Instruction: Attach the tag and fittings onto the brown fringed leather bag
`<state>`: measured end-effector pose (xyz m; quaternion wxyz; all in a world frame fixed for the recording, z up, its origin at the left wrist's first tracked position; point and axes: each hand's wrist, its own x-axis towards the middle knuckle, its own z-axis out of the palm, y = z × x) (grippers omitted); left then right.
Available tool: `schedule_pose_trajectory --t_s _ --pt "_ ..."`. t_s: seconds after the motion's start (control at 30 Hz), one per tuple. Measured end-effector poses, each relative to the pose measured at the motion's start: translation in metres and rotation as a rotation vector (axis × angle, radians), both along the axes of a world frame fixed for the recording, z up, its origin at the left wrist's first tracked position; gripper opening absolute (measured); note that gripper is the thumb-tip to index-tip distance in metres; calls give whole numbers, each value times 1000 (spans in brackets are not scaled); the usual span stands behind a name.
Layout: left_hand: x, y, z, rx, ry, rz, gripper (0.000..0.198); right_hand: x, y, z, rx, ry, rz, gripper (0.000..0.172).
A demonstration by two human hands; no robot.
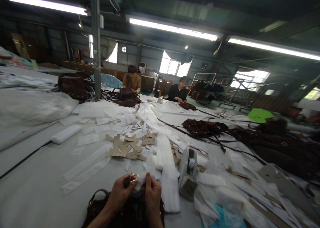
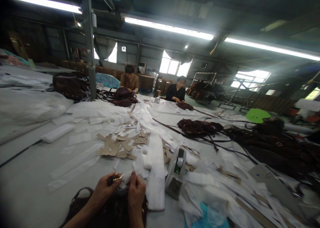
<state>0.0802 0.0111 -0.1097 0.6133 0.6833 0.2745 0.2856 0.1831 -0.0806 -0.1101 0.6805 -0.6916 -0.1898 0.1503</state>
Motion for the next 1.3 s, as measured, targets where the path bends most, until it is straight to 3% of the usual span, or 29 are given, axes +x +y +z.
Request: schedule_pose_trajectory --t_s 0.13,0.47,0.6,0.8,1.0,1.17,1.3 --pt "0 2 -2 10 -10 -13 33 1 1 -1 5 17 11 55" --pt "0 -3 0 146 115 113 35 2 1 -7 34 137 28 53" --pt "-2 -1 0 44 64 34 37 3 1 -10 68 226 24 54" --pt "2 2 -2 -279 -32 -97 59 8 4 -15 143 364 -44 57" --pt "1 -2 6 -285 -114 -177 44 8 5 -14 195 403 -68 54" --pt "-2 -5 16 -117 -73 -236 39 6 3 -8 220 408 -41 52" --pt "-1 -3 14 9 -3 -226 40 5 3 -7 212 397 -14 53"
